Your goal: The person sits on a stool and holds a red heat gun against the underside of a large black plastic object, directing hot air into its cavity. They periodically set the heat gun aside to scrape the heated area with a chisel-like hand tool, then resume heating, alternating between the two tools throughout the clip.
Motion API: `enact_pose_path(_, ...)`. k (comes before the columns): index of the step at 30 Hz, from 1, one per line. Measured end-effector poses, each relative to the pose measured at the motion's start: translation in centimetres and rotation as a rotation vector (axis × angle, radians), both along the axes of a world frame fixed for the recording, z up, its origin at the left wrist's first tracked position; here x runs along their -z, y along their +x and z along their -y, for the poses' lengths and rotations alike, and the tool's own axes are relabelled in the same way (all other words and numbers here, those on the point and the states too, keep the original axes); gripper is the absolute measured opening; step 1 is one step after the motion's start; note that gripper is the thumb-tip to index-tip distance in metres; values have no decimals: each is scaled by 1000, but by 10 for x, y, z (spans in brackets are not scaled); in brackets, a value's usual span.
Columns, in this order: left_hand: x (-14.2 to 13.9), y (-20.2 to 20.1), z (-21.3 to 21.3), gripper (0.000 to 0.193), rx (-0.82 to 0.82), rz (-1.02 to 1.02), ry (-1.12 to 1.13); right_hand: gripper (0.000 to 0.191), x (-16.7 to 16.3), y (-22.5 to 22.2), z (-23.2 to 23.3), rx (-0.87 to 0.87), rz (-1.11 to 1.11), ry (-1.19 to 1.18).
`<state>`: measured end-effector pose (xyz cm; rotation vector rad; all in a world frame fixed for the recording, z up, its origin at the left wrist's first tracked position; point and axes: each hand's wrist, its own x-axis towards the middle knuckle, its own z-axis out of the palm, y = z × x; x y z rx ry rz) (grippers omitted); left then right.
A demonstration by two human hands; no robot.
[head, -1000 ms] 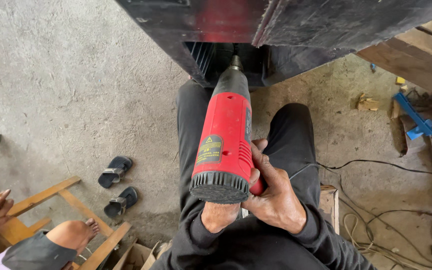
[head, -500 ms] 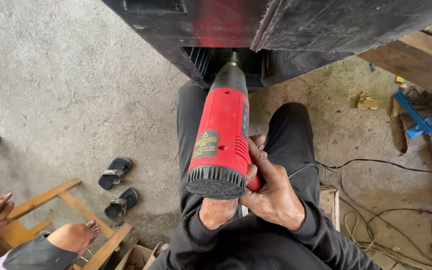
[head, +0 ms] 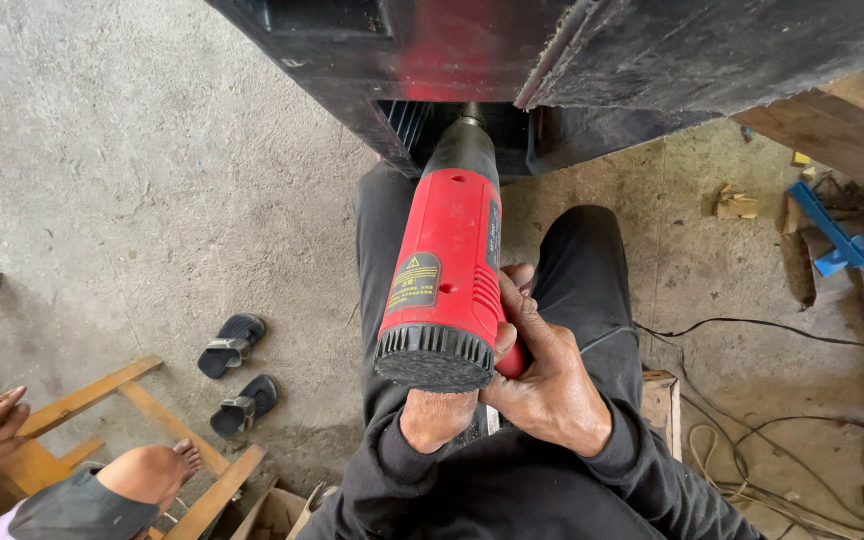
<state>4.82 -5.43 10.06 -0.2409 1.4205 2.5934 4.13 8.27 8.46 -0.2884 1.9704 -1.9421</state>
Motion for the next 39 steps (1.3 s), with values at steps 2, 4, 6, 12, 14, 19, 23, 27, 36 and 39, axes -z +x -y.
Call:
enact_pose_path(2,0,0,0,54,2,4,3,102,0,0,0,-1,2,19)
enact_pose_path(4,1,1,0,54,3,16,25,103,0,-1,-1,-7,26,24)
enact_pose_path(6,2,1,1,50,17,-12,-20,103,1,-1,-1,-14,33,24)
enact_pose_path(12,7,2,1,45,26,-65,-77,103,1,0,-2,-19,39,7)
enact_pose_path(14,7,3,1,45,28,-72,-84,103,2,-1,-2,-21,66,15)
enact_pose_path(19,6,2,2,47,30,-80,-69,103,2,-1,-2,-23,36,-1)
enact_pose_path(23,4,1,1,49,24,-35,-40,101,1,-1,-1,-8,-12,10)
enact_pose_path(27,2,1,2,54,43,0,4,101,0,-2,-1,-2,-4,17)
enact_pose_path(36,5,-1,3,52,47,-13,9,97,0,-2,1,10,10,42)
enact_pose_path(39,5,-2,4,52,54,-14,9,96,1,-3,1,17,-6,27)
